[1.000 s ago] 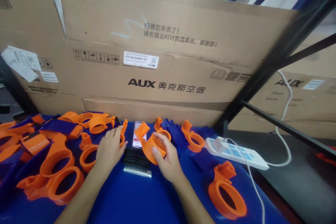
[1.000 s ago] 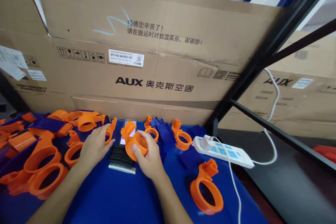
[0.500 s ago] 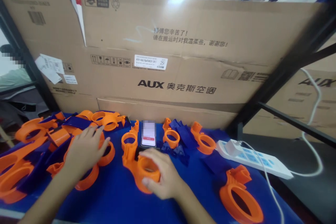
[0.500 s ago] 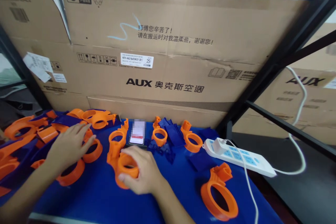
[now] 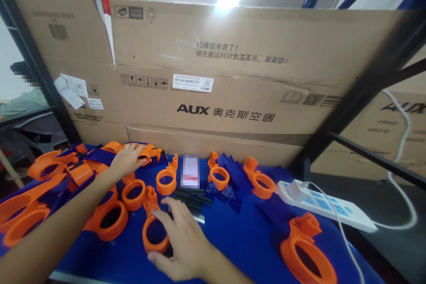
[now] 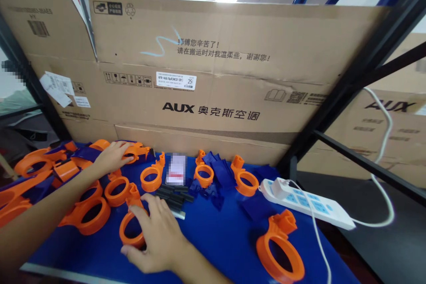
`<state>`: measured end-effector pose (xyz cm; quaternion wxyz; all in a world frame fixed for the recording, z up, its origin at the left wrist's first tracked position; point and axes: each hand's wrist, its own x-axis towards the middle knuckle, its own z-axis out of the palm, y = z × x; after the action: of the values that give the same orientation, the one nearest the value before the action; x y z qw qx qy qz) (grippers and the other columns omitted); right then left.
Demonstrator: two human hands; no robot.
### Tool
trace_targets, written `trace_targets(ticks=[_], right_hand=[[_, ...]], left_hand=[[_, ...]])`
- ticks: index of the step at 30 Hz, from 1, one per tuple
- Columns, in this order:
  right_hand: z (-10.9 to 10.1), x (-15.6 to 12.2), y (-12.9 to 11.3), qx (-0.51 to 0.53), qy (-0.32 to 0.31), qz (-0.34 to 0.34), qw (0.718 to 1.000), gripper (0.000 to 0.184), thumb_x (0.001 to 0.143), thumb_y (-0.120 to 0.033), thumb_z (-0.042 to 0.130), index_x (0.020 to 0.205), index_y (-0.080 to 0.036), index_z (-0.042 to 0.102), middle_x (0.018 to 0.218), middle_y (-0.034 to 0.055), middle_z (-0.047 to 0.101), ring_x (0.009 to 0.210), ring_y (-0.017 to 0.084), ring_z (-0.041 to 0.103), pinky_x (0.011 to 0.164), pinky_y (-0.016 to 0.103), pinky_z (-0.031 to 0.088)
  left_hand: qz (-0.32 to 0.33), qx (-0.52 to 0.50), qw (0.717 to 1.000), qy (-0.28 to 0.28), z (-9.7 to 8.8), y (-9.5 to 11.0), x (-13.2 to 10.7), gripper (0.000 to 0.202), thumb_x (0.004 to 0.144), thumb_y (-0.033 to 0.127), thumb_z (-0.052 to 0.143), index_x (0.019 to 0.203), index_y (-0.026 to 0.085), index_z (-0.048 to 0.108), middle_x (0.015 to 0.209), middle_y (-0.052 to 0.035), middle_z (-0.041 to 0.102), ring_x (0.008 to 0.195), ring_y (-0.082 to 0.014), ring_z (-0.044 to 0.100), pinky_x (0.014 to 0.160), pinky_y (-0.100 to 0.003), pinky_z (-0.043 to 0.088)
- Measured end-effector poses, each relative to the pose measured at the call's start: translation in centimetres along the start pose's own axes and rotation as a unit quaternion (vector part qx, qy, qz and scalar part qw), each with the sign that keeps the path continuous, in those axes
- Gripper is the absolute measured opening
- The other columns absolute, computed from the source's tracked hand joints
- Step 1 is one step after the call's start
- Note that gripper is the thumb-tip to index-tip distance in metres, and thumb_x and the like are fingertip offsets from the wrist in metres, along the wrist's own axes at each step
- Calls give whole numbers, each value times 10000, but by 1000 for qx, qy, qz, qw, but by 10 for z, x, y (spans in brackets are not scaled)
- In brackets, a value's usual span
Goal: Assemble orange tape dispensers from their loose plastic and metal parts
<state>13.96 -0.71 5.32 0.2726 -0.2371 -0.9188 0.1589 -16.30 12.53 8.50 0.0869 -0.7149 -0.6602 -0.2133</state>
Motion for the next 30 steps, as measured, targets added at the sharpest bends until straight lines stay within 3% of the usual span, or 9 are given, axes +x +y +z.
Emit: trace_targets(ticks=[4,7,10,14,17,21,25,28,30], right_hand=[[6,-6,2,-44,1,-75,996,260,755,-309,638,1000,-224,638,1043,85,565,903,252,545,816,406,471],[13,-8,3,-99,7,-110,989,69,789,-228,591,851,-235,621,887,43,577,764,203,524,721,349,444],[16,-6,5,-124,16,-106,986,67,886,-240,571,903,-240,636,843,32,627,749,195,565,691,327,450],[18,-3,8,-84,17,-82,993,144,958,-239,548,1056,-245,653,916,29,732,793,187,660,728,295,508],[20,-3,7,-42,11,-67,997,244,975,-258,544,1196,-251,647,1129,40,764,950,192,709,834,283,538],[15,-4,8,-6,37,-11,999,311,973,-265,547,1267,-265,649,1363,54,686,1124,221,694,989,332,517],[-7,-2,20,82,172,85,978,279,989,-278,542,1236,-243,666,1139,86,756,930,218,713,870,339,560],[-25,-2,32,163,336,170,912,467,985,-346,573,1429,-213,510,1218,126,695,902,215,683,822,351,567],[-31,-2,39,230,374,196,877,603,979,-397,594,1523,-217,407,1359,143,618,1065,240,667,928,389,553]], left_hand=[[21,15,1000,-17,-3,0,9,317,874,414,618,1121,220,657,1058,-133,708,1082,-328,603,978,-423,432],[16,12,1000,-5,-14,1,11,278,863,409,617,1076,231,640,1038,-115,702,1067,-328,598,966,-423,435],[-3,-4,1000,27,-27,5,12,286,847,414,616,1068,233,613,1073,-97,694,1081,-323,597,964,-412,437],[-58,-132,980,136,-43,19,7,268,805,365,640,1034,233,596,1019,-48,688,949,-268,635,874,-364,462],[-95,-253,940,211,-50,40,-1,269,761,346,685,988,228,601,898,-4,654,782,-207,607,762,-319,467],[-99,-403,867,276,-53,76,-18,285,723,319,742,945,218,595,869,5,621,781,-182,590,742,-291,474],[-125,-499,807,292,-43,119,-46,276,749,304,751,961,229,590,865,7,597,786,-179,586,713,-279,483],[-127,-496,811,281,-26,153,-73,250,777,293,743,962,237,584,912,-5,601,857,-197,605,798,-305,500],[-113,-486,827,258,-15,175,-93,255,783,291,746,961,245,570,926,-9,604,886,-213,616,830,-322,504]])
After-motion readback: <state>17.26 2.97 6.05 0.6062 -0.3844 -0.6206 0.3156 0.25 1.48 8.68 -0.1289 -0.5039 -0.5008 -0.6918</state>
